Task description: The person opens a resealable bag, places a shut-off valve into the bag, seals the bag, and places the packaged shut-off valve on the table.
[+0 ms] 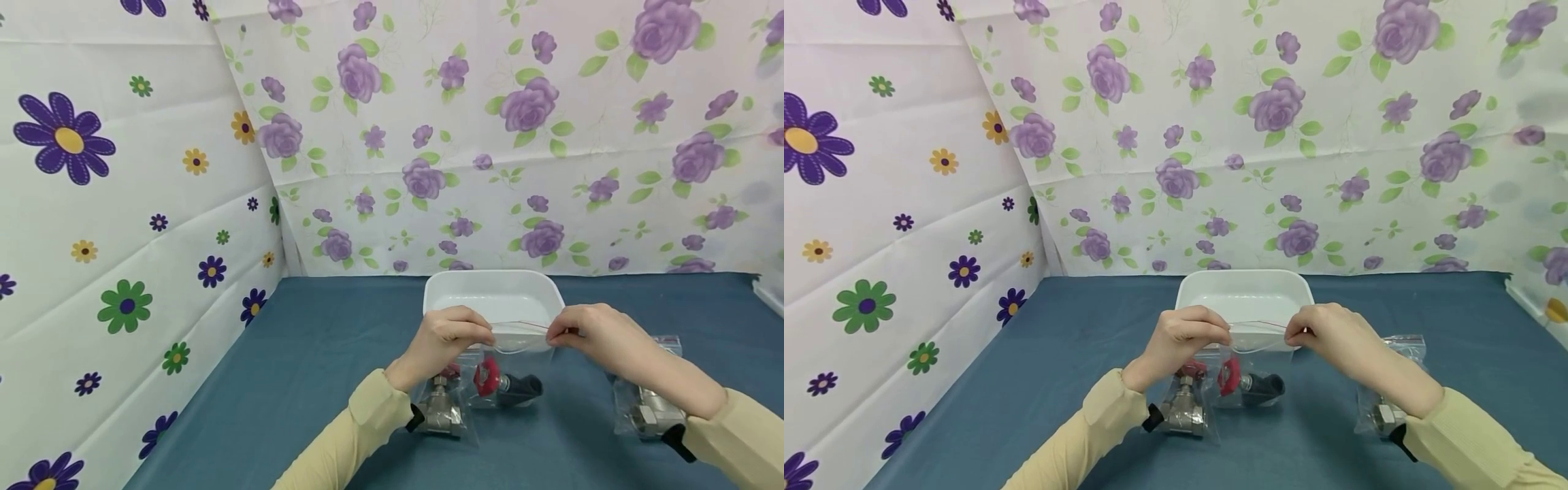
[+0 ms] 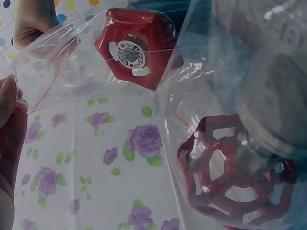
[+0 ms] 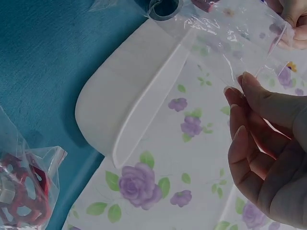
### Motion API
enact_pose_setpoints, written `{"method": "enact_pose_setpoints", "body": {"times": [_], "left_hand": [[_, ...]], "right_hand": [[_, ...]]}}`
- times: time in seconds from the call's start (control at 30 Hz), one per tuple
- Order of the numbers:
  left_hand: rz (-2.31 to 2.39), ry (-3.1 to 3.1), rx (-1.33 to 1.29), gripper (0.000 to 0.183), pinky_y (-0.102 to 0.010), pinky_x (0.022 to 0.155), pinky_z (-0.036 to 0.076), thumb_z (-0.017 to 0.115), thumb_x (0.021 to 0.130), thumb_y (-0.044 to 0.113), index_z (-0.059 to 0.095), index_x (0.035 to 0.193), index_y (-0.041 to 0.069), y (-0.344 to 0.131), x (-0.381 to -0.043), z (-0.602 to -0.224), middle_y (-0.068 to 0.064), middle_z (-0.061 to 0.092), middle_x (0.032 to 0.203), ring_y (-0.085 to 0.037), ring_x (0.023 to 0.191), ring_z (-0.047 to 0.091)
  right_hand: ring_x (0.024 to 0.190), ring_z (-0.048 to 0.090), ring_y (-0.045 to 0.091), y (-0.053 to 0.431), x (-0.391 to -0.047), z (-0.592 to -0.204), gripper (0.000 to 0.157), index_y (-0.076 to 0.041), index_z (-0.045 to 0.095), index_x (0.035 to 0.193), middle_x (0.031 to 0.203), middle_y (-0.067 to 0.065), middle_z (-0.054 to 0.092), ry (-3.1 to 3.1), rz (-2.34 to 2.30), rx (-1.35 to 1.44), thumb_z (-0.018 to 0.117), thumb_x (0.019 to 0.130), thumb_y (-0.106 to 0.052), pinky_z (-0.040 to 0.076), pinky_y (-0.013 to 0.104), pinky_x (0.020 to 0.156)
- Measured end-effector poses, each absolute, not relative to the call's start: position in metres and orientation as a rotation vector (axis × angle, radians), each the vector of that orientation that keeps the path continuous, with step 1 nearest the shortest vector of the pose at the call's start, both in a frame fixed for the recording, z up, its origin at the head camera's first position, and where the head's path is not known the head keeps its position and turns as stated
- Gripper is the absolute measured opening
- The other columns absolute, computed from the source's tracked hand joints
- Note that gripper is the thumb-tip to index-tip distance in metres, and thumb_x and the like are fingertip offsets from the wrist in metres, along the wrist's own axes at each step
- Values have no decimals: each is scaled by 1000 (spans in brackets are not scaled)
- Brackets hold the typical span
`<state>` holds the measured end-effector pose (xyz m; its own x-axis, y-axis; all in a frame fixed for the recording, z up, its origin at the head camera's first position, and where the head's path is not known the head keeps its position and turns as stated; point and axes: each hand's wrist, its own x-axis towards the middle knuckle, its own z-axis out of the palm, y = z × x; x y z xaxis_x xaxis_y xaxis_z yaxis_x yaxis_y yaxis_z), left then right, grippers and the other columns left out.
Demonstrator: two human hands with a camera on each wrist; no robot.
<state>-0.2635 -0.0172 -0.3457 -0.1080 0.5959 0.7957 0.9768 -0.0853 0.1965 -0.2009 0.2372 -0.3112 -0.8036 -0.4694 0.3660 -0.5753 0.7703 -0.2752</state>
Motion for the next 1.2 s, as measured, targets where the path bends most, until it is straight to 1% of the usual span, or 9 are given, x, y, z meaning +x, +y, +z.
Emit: {"method": "enact_pose_setpoints", "body": {"times": [0.13, 0.3, 0.43, 0.57, 0.67, 0.73, 0.87, 0.97, 1.2], "left_hand": [[-1091, -1740, -1710, 12, -17, 71, 45, 66, 78, -5, 71, 86, 3, -16, -263, -346, -4, 62, 88, -5, 86, 55], [-1068, -1762, -1708, 11, -16, 72, 44, 67, 78, -3, 71, 86, 4, -13, -263, -344, -4, 63, 88, -4, 86, 55], [-1058, -1760, -1705, 11, -16, 72, 44, 67, 78, -3, 71, 86, 4, -11, -264, -343, -4, 63, 89, -4, 87, 55], [-1053, -1759, -1722, 11, -16, 74, 44, 68, 77, -2, 71, 86, 3, -10, -264, -342, -4, 63, 89, -4, 87, 55], [-1033, -1760, -1726, 10, -16, 74, 44, 68, 77, -2, 71, 86, 3, -9, -264, -342, -4, 63, 89, -4, 87, 55], [-1020, -1758, -1729, 10, -16, 75, 43, 68, 77, -2, 71, 86, 3, -9, -264, -342, -4, 63, 89, -5, 87, 55], [-1007, -1758, -1724, 10, -16, 76, 43, 68, 78, -1, 71, 86, 4, -8, -264, -342, -3, 63, 89, -4, 88, 56], [-1042, -1763, -1712, 11, -16, 74, 44, 68, 77, -2, 71, 86, 4, -9, -264, -342, -3, 63, 89, -4, 87, 56], [-1101, -1768, -1683, 10, -18, 74, 45, 68, 77, -3, 70, 85, 3, -14, -265, -345, -5, 63, 90, -8, 89, 56]], "right_hand": [[68, 55, 9, 233, -199, -314, 20, -16, 67, 83, 80, -11, 57, -2615, 473, 813, 76, 70, -5, 44, 25, 51], [72, 53, 19, 224, -194, -324, 44, -5, 56, 98, 88, 5, 52, -2445, 382, 810, 82, 63, -7, 43, 25, 48], [77, 52, 22, 226, -200, -328, 58, 2, 41, 112, 91, 9, 49, -2550, 632, 728, 79, 69, -6, 46, 28, 54], [92, 50, 30, 235, -210, -334, 67, 4, 33, 125, 106, 16, 46, -2681, 1083, 699, 75, 75, -13, 48, 30, 63], [97, 49, 34, 239, -217, -341, 62, 6, 39, 125, 114, 20, 47, -2712, 1369, 776, 73, 78, -16, 49, 32, 69], [93, 54, 29, 238, -220, -346, 49, 6, 49, 118, 111, 19, 53, -2708, 1483, 821, 71, 80, -15, 50, 32, 68], [70, 57, 17, 237, -221, -347, 24, 2, 64, 95, 85, 11, 63, -2707, 1514, 731, 67, 83, -19, 49, 30, 59], [63, 54, 15, 236, -220, -345, 19, -1, 66, 84, 75, 9, 64, -2706, 1491, 631, 67, 83, -20, 47, 29, 56], [62, 54, 16, 237, -217, -341, 14, -5, 68, 80, 73, 4, 64, -2672, 1435, 628, 67, 83, -19, 47, 29, 55]]}}
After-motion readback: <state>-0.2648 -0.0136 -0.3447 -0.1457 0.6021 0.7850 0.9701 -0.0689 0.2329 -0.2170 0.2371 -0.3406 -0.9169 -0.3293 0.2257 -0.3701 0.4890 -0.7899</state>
